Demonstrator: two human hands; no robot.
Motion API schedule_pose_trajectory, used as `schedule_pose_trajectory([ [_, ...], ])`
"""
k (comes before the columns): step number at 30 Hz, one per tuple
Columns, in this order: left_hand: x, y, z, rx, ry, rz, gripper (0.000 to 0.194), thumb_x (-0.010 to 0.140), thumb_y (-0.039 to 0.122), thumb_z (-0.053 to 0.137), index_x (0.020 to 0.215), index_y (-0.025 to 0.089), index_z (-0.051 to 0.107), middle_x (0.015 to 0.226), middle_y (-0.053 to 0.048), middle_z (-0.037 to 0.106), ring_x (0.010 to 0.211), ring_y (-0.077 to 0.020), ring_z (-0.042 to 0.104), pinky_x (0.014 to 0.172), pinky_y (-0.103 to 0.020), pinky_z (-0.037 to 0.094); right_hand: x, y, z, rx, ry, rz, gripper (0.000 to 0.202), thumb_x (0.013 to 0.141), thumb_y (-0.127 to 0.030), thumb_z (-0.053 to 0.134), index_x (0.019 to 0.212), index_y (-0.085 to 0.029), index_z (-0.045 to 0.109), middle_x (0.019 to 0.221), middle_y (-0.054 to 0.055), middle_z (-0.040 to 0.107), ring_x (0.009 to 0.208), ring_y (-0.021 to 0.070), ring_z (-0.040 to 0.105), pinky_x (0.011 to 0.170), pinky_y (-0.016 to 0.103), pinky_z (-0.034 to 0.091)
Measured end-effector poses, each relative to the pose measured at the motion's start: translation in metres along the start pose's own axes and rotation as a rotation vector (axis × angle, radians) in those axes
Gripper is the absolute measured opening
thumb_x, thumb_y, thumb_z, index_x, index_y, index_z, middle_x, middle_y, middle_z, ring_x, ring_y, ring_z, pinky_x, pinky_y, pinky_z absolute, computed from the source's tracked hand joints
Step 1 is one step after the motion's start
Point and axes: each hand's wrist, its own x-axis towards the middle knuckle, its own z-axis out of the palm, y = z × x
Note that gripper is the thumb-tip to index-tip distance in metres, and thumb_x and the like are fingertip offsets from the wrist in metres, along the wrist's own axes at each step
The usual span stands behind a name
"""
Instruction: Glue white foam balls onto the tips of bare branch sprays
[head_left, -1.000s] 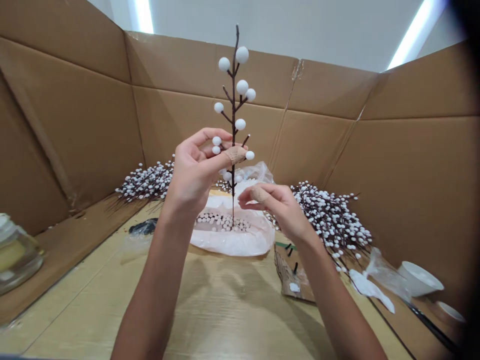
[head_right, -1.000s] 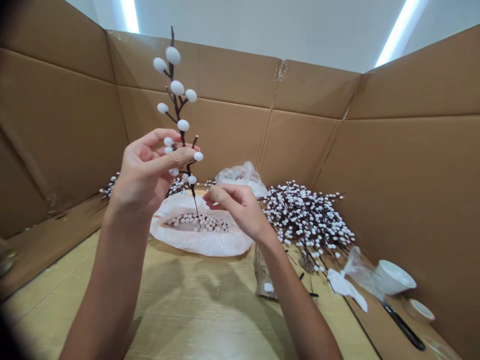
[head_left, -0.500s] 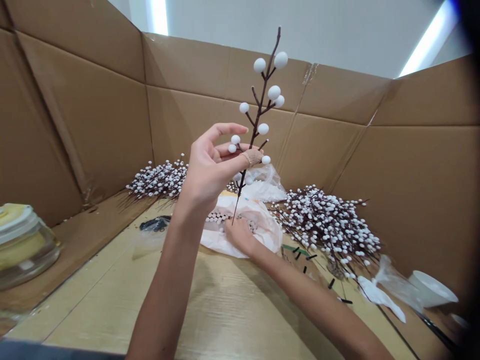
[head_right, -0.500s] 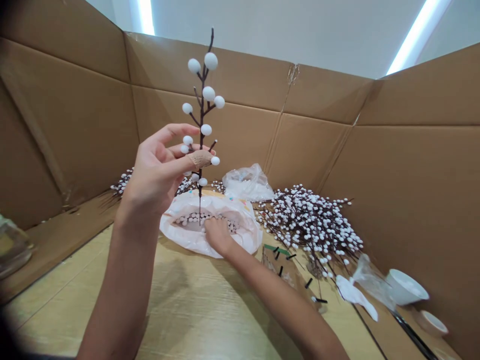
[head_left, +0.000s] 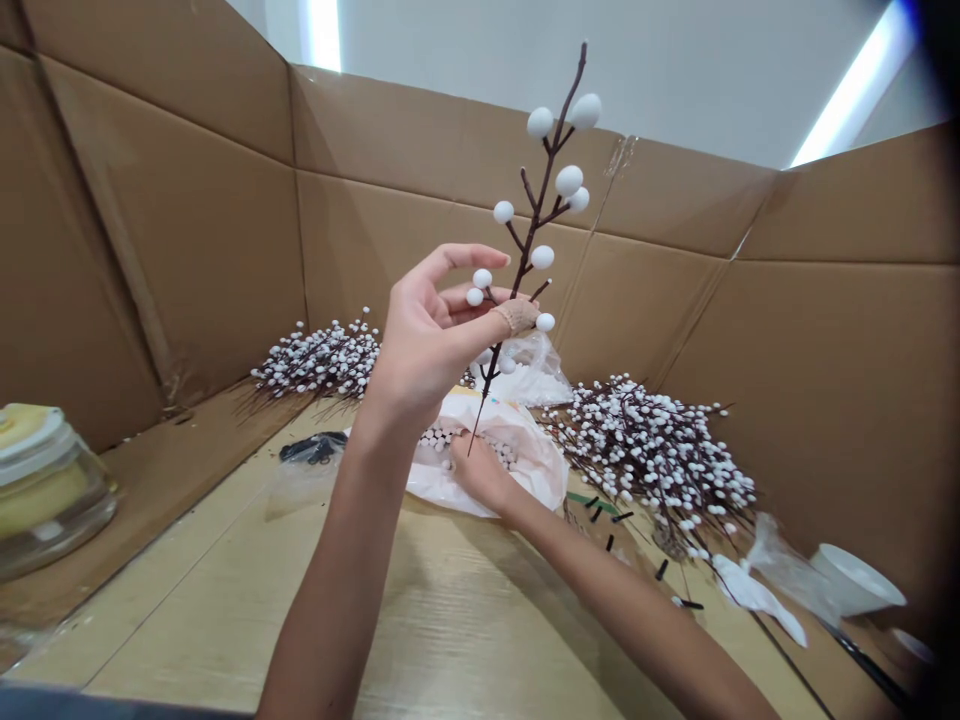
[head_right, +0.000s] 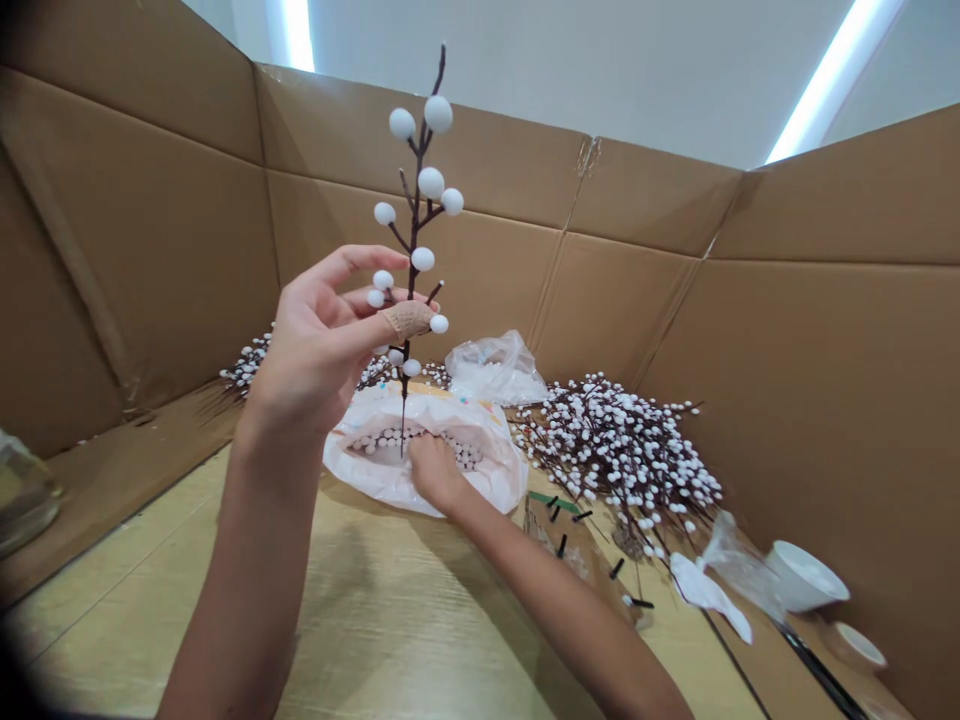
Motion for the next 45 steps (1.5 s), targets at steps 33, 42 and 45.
schedule_pose_trajectory([
  [33, -0.007, -0.02, 0.039, -0.054, -0.276, -0.167, 0.036, 0.061, 0.006, 0.081, 0.09, 0.017, 0.064, 0.067, 0.003, 0.063, 0.057, -0.0048, 0.057, 0.056, -0.012, 0.048, -0.117, 0.017, -0.168, 1.572, 0.587, -0.553, 0.003, 0.079, -0.023, 0.066, 0.081, -0.021, 0.065, 0.085, 0.0, 0.071, 0.082, 0.0132, 0.069, 0.08, 0.029, 0.058],
  [42, -0.007, -0.023, 0.044, -0.039, -0.275, -0.144, 0.036, 0.06, 0.005, 0.08, 0.09, 0.017, 0.064, 0.071, 0.001, 0.066, 0.061, -0.0064, 0.059, 0.058, -0.013, 0.049, -0.115, 0.018, -0.168, 1.559, 0.612, -0.62, 0.006, 0.079, -0.023, 0.068, 0.084, -0.021, 0.066, 0.085, -0.002, 0.07, 0.08, 0.0128, 0.07, 0.078, 0.028, 0.059],
  [45, -0.008, -0.022, 0.042, -0.021, -0.27, -0.139, 0.036, 0.06, 0.006, 0.081, 0.09, 0.017, 0.064, 0.069, 0.002, 0.064, 0.06, -0.0069, 0.058, 0.057, -0.014, 0.049, -0.116, 0.018, -0.167, 1.55, 0.611, -0.627, 0.005, 0.079, -0.023, 0.068, 0.084, -0.022, 0.066, 0.086, -0.002, 0.07, 0.081, 0.0125, 0.07, 0.077, 0.027, 0.059],
])
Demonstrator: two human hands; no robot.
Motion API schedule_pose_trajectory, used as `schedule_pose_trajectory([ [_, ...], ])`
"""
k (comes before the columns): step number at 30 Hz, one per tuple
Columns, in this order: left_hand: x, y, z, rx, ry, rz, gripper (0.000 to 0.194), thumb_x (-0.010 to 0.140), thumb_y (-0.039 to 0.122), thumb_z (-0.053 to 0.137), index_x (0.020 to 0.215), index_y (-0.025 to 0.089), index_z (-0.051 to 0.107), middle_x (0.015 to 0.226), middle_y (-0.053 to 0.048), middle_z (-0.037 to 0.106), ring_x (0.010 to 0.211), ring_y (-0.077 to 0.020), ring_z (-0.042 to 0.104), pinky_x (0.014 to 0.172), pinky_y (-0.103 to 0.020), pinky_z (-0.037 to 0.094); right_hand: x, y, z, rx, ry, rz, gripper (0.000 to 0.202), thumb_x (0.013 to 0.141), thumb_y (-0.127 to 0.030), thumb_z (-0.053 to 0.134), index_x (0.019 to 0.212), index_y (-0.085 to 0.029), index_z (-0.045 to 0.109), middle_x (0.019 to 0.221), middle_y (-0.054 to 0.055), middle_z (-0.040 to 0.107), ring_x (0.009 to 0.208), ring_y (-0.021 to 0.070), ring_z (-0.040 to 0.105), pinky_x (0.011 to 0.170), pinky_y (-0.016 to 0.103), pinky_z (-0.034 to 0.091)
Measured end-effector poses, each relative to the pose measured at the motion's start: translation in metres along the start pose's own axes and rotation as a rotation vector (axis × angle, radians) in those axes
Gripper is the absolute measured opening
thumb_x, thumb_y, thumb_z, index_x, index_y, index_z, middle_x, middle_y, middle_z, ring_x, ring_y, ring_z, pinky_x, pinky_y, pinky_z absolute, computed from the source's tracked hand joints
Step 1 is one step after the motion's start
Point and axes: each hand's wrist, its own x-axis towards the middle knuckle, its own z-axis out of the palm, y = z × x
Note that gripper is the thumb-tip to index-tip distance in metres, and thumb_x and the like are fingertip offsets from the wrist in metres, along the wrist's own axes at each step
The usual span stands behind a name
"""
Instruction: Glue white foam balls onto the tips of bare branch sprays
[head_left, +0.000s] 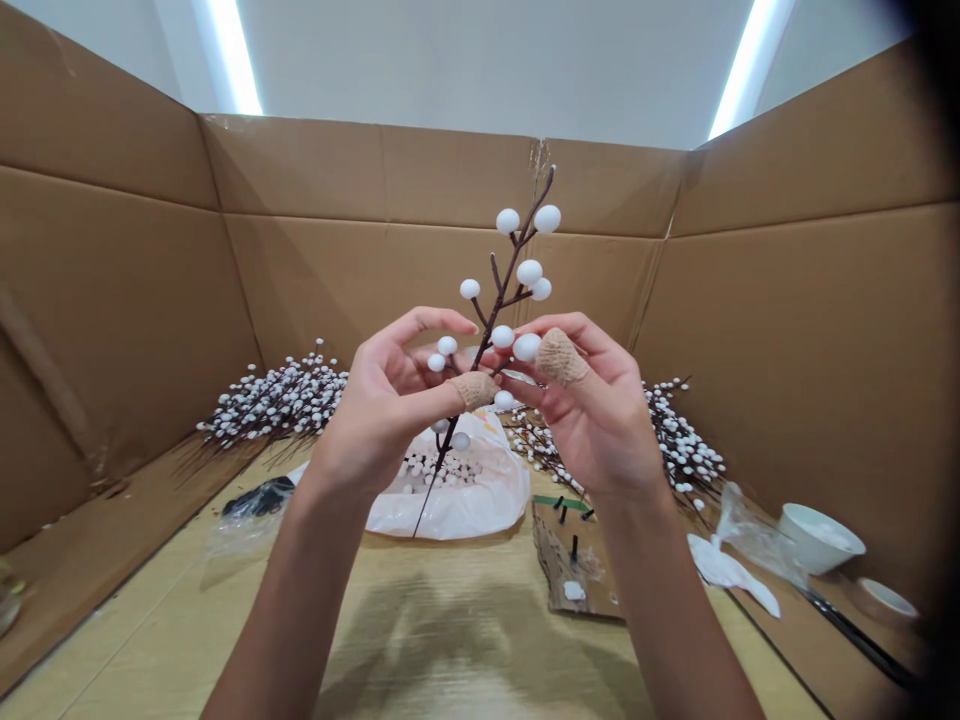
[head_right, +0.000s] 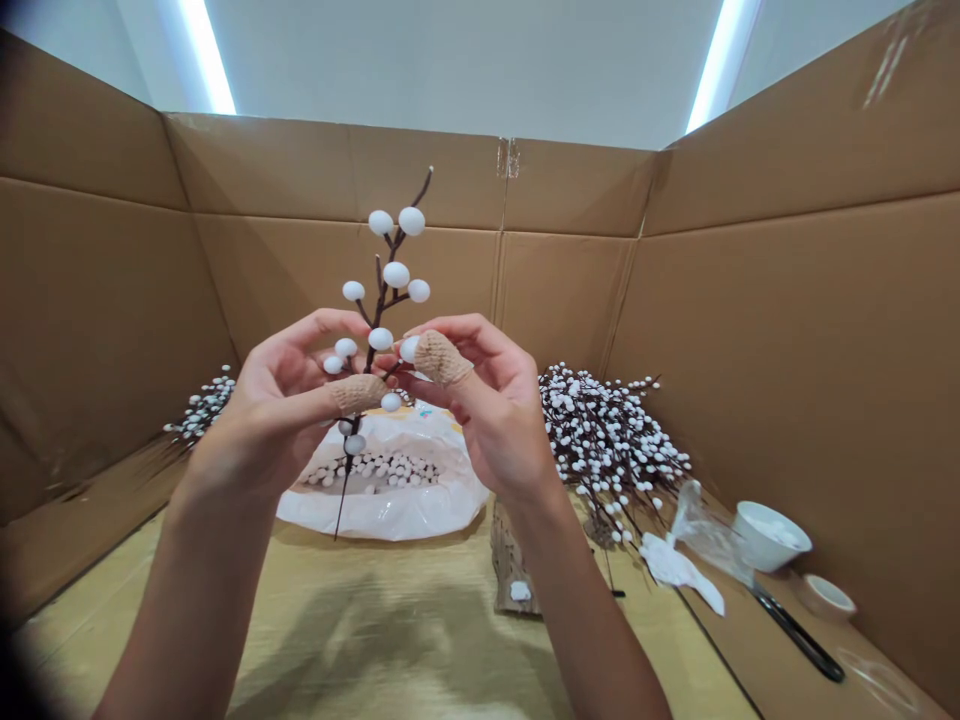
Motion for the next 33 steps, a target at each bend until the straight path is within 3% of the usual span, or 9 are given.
schedule_pose_trajectory([
  [11, -0.002, 0.003, 0.0, 0.062, -0.003, 0.033, 0.036, 0.062, 0.009, 0.081, 0.092, 0.017, 0.062, 0.066, 0.003, 0.061, 0.058, -0.0079, 0.058, 0.055, -0.016, 0.048, -0.001, 0.001, 0.002, -0.075, 0.024, 0.018, 0.008, 0.078, -0.027, 0.068, 0.082, -0.022, 0.065, 0.082, -0.002, 0.07, 0.08, 0.0121, 0.069, 0.073, 0.024, 0.059],
  [18, -0.003, 0.003, 0.003, 0.115, 0.014, 0.039, 0.036, 0.064, 0.015, 0.081, 0.093, 0.018, 0.06, 0.073, 0.0, 0.067, 0.065, -0.0124, 0.064, 0.062, -0.022, 0.053, 0.0, 0.002, -0.002, -0.105, 0.029, 0.015, 0.009, 0.077, -0.029, 0.069, 0.082, -0.022, 0.065, 0.083, -0.001, 0.069, 0.08, 0.0124, 0.069, 0.073, 0.025, 0.059],
  [33, -0.004, 0.002, 0.007, 0.145, 0.153, 0.041, 0.042, 0.056, 0.013, 0.084, 0.088, 0.018, 0.057, 0.068, 0.002, 0.066, 0.061, -0.0132, 0.065, 0.057, -0.022, 0.052, 0.003, 0.014, 0.0, -0.129, 0.082, 0.018, 0.015, 0.074, -0.033, 0.072, 0.082, -0.023, 0.066, 0.081, 0.0, 0.071, 0.079, 0.0138, 0.068, 0.078, 0.03, 0.058],
])
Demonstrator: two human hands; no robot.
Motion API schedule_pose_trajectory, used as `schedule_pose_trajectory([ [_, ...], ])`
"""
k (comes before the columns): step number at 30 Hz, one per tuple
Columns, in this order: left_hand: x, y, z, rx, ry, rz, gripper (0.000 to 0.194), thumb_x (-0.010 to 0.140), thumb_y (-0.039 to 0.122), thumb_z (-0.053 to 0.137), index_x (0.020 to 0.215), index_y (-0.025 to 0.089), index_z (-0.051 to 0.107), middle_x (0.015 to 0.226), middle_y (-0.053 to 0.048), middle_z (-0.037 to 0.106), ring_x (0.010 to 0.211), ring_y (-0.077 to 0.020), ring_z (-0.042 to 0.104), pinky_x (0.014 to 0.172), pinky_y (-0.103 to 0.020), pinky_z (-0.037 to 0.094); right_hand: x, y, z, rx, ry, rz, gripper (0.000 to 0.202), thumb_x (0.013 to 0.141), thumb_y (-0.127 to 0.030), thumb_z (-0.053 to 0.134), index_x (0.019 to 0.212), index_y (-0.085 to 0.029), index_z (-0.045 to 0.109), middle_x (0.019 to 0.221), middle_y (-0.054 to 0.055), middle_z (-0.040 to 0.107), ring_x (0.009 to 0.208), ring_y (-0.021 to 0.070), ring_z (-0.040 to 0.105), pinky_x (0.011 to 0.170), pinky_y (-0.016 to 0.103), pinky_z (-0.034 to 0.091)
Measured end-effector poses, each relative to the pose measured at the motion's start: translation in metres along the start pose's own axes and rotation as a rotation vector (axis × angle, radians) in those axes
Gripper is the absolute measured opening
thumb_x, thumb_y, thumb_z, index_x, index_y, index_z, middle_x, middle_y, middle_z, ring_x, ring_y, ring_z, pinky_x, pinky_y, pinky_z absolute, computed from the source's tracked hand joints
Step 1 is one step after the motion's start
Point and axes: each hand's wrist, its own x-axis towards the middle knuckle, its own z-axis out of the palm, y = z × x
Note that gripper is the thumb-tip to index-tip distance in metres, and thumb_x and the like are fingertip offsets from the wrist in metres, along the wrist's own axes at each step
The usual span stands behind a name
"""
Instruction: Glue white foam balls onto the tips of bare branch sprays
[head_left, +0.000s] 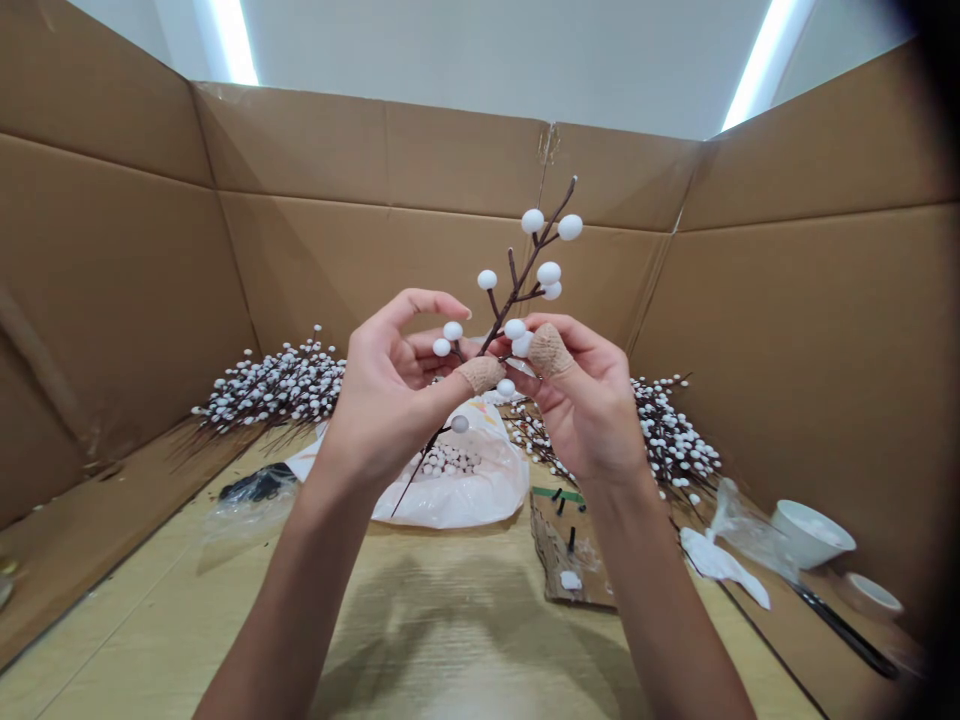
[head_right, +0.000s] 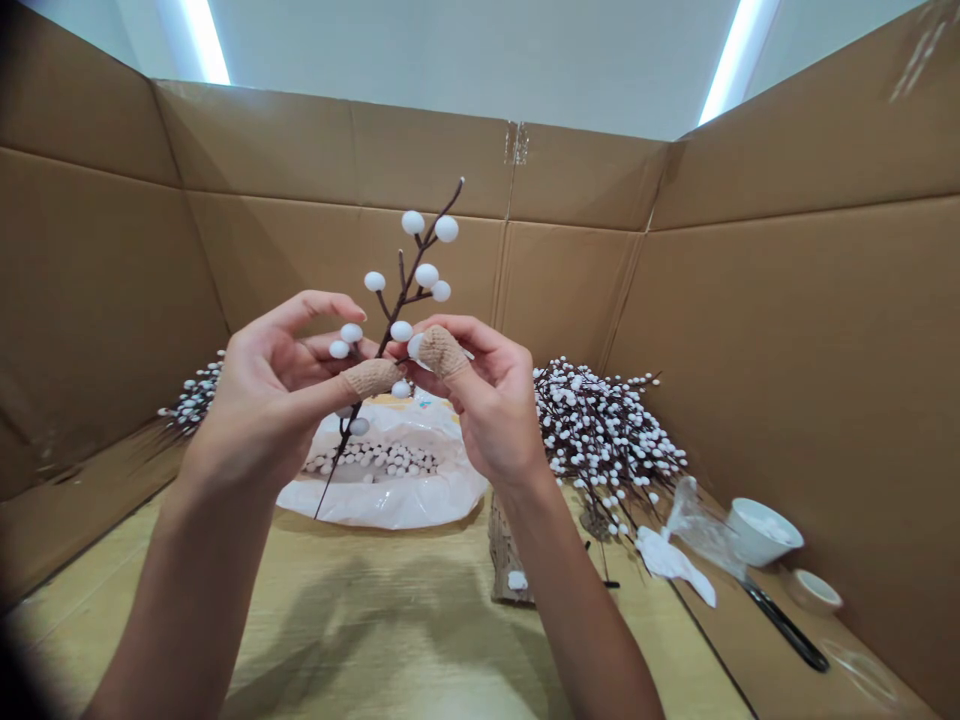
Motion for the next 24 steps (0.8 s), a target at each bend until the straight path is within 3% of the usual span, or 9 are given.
schedule_pose_trajectory([
  [10, -0.0005, -0.0007, 0.0029, -0.051, 0.014, -0.02, 0.043, 0.056, 0.013, 0.084, 0.084, 0.019, 0.051, 0.065, 0.002, 0.066, 0.062, -0.0134, 0.066, 0.056, -0.021, 0.052, -0.0003, 0.0061, 0.0024, 0.03, 0.05, -0.049, 0.006, 0.075, -0.028, 0.071, 0.077, -0.022, 0.069, 0.078, -0.001, 0.069, 0.075, 0.0122, 0.068, 0.074, 0.027, 0.058],
  [24, -0.0019, -0.0006, 0.0033, 0.002, 0.069, 0.015, 0.042, 0.057, 0.014, 0.082, 0.083, 0.02, 0.049, 0.065, 0.003, 0.063, 0.057, -0.0132, 0.064, 0.053, -0.023, 0.051, -0.0011, 0.0107, 0.0056, -0.046, 0.071, -0.05, 0.014, 0.075, -0.035, 0.071, 0.082, -0.024, 0.066, 0.084, 0.0, 0.071, 0.082, 0.0151, 0.07, 0.074, 0.029, 0.059],
])
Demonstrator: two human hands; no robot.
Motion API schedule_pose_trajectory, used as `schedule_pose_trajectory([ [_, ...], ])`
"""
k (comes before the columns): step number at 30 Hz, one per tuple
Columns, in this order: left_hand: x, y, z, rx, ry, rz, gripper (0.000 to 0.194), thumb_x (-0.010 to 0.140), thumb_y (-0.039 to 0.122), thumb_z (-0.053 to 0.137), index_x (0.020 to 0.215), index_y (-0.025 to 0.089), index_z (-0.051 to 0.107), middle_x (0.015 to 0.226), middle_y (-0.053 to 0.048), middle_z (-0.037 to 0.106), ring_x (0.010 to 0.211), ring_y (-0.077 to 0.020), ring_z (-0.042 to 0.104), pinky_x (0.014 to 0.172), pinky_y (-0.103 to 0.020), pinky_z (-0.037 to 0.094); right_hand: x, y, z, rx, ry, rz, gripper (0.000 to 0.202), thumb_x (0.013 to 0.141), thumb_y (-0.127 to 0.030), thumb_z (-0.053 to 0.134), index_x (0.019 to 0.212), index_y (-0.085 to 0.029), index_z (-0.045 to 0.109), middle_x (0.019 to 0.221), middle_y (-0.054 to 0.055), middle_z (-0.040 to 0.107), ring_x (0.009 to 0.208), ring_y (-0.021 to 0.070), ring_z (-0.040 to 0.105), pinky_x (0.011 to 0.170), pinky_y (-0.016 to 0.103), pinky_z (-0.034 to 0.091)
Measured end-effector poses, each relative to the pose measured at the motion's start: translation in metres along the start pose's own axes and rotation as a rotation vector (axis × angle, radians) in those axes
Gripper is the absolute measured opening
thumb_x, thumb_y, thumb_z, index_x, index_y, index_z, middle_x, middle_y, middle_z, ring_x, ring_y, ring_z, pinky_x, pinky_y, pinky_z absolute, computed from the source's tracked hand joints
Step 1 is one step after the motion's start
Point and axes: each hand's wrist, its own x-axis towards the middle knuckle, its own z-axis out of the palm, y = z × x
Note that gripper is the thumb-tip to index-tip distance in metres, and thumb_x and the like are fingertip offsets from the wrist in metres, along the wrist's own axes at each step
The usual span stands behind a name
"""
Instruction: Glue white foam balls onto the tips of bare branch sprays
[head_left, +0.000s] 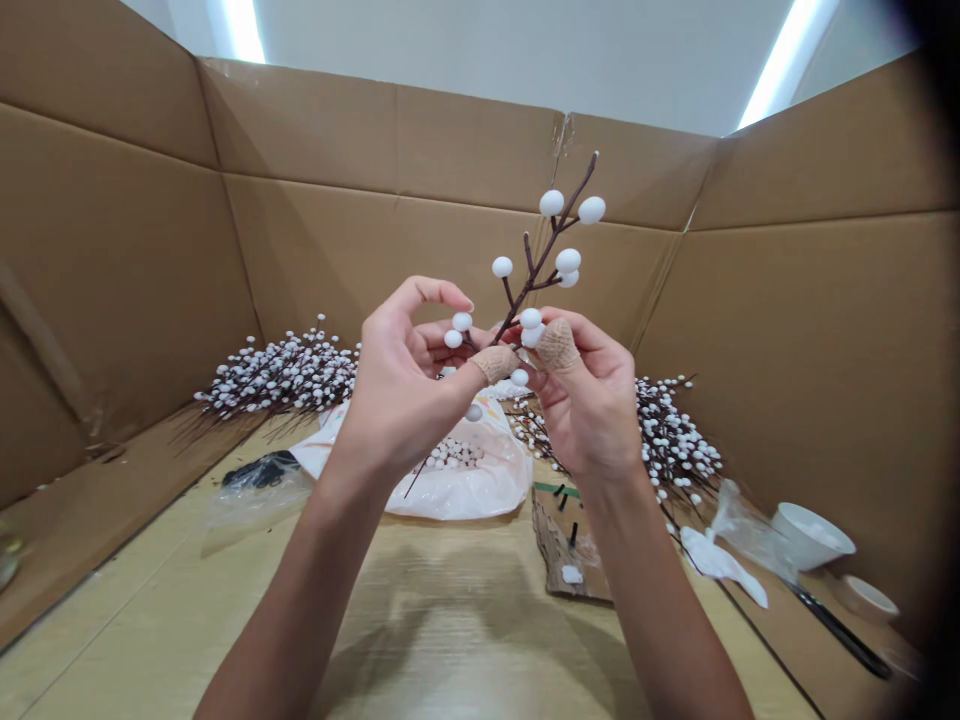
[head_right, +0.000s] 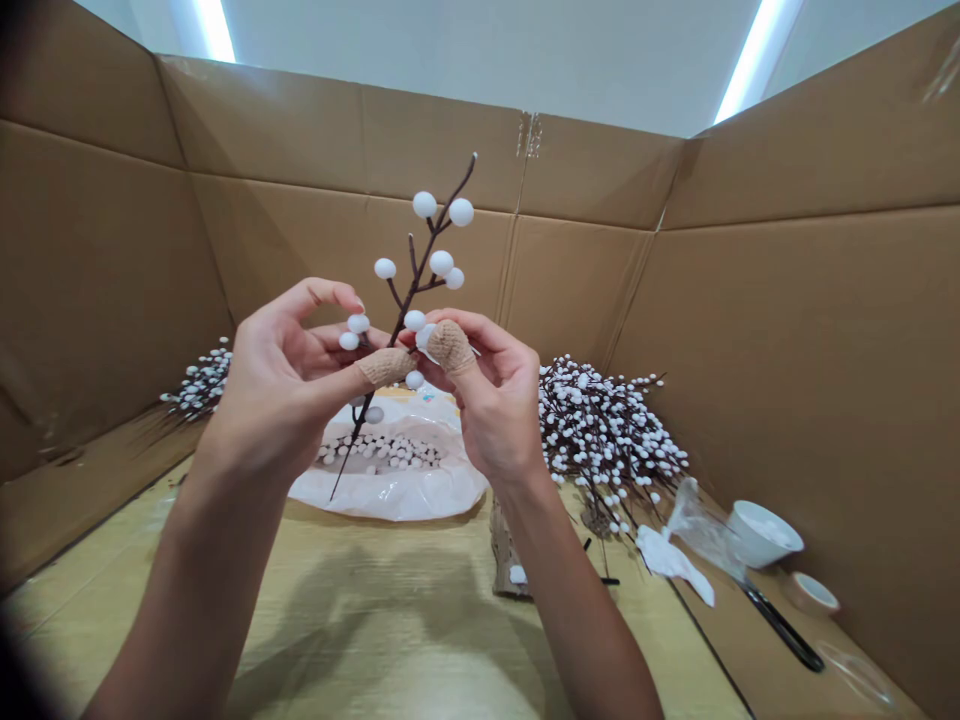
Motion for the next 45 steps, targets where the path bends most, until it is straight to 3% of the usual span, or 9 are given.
schedule_pose_trajectory([
  [13, 0.002, -0.005, 0.0, -0.021, 0.008, 0.032, 0.042, 0.057, 0.01, 0.08, 0.084, 0.019, 0.049, 0.066, 0.001, 0.066, 0.06, -0.0131, 0.064, 0.055, -0.022, 0.051, 0.001, 0.004, -0.001, -0.025, 0.013, 0.027, 0.019, 0.072, -0.037, 0.073, 0.084, -0.023, 0.067, 0.083, 0.0, 0.072, 0.078, 0.0152, 0.069, 0.068, 0.028, 0.059],
  [23, 0.008, -0.007, -0.004, -0.079, -0.059, -0.051, 0.046, 0.056, 0.018, 0.085, 0.086, 0.018, 0.051, 0.071, 0.0, 0.069, 0.063, -0.0154, 0.068, 0.06, -0.024, 0.052, 0.007, 0.001, -0.009, 0.017, -0.058, 0.077, 0.016, 0.077, -0.038, 0.068, 0.083, -0.023, 0.068, 0.09, 0.001, 0.071, 0.088, 0.0151, 0.068, 0.081, 0.031, 0.058],
  [26, 0.012, -0.008, -0.009, -0.108, -0.088, -0.093, 0.046, 0.056, 0.02, 0.085, 0.087, 0.019, 0.051, 0.07, 0.0, 0.069, 0.063, -0.0149, 0.068, 0.061, -0.024, 0.052, 0.011, -0.005, -0.019, 0.071, -0.158, 0.133, 0.027, 0.082, -0.045, 0.062, 0.091, -0.021, 0.068, 0.098, 0.004, 0.07, 0.093, 0.016, 0.067, 0.084, 0.033, 0.058],
  [30, 0.02, -0.01, -0.019, -0.151, -0.062, -0.124, 0.047, 0.054, 0.019, 0.086, 0.086, 0.019, 0.052, 0.068, 0.001, 0.069, 0.063, -0.0144, 0.067, 0.056, -0.022, 0.048, 0.014, -0.011, -0.034, -0.04, -0.432, 0.292, 0.04, 0.08, -0.044, 0.064, 0.114, -0.023, 0.061, 0.105, 0.006, 0.067, 0.096, 0.0174, 0.064, 0.08, 0.035, 0.059],
  [33, 0.025, -0.012, -0.028, -0.182, -0.009, -0.13, 0.045, 0.056, 0.019, 0.084, 0.089, 0.02, 0.053, 0.068, 0.0, 0.069, 0.059, -0.0121, 0.064, 0.049, -0.019, 0.042, 0.011, -0.006, -0.037, -0.307, -0.72, 0.402, 0.045, 0.079, -0.034, 0.069, 0.12, -0.022, 0.056, 0.095, 0.004, 0.067, 0.084, 0.0124, 0.064, 0.073, 0.026, 0.057],
  [36, 0.029, -0.018, -0.032, -0.223, 0.044, -0.123, 0.042, 0.059, 0.017, 0.082, 0.089, 0.02, 0.053, 0.068, 0.001, 0.068, 0.055, -0.0095, 0.059, 0.046, -0.018, 0.039, 0.006, 0.008, -0.025, -0.393, -0.959, 0.48, 0.034, 0.083, -0.033, 0.062, 0.113, -0.018, 0.059, 0.082, 0.001, 0.065, 0.066, 0.0078, 0.06, 0.06, 0.02, 0.053],
  [38, 0.03, -0.022, -0.032, -0.255, 0.08, -0.108, 0.04, 0.06, 0.016, 0.081, 0.088, 0.02, 0.053, 0.067, 0.002, 0.067, 0.055, -0.0086, 0.058, 0.048, -0.018, 0.04, 0.002, 0.018, -0.014, -0.338, -1.0, 0.539, 0.024, 0.085, -0.034, 0.059, 0.099, -0.015, 0.063, 0.071, -0.002, 0.061, 0.056, 0.006, 0.057, 0.053, 0.017, 0.049],
  [41, 0.032, -0.026, -0.032, -0.286, 0.109, -0.106, 0.038, 0.06, 0.017, 0.08, 0.087, 0.018, 0.054, 0.068, 0.001, 0.067, 0.056, -0.0082, 0.058, 0.052, -0.018, 0.042, 0.0, 0.03, -0.002, -0.247, -0.935, 0.619, 0.025, 0.083, -0.036, 0.06, 0.076, -0.012, 0.061, 0.06, -0.003, 0.057, 0.049, 0.0046, 0.054, 0.049, 0.016, 0.047],
  [45, 0.034, -0.024, -0.035, -0.306, 0.082, -0.172, 0.033, 0.065, 0.019, 0.078, 0.092, 0.018, 0.059, 0.084, -0.004, 0.071, 0.073, -0.0133, 0.066, 0.064, -0.021, 0.047, -0.001, 0.034, 0.001, -0.153, -0.866, 0.665, 0.032, 0.077, -0.042, 0.067, 0.07, -0.012, 0.059, 0.058, -0.002, 0.059, 0.047, 0.0053, 0.056, 0.049, 0.018, 0.05],
])
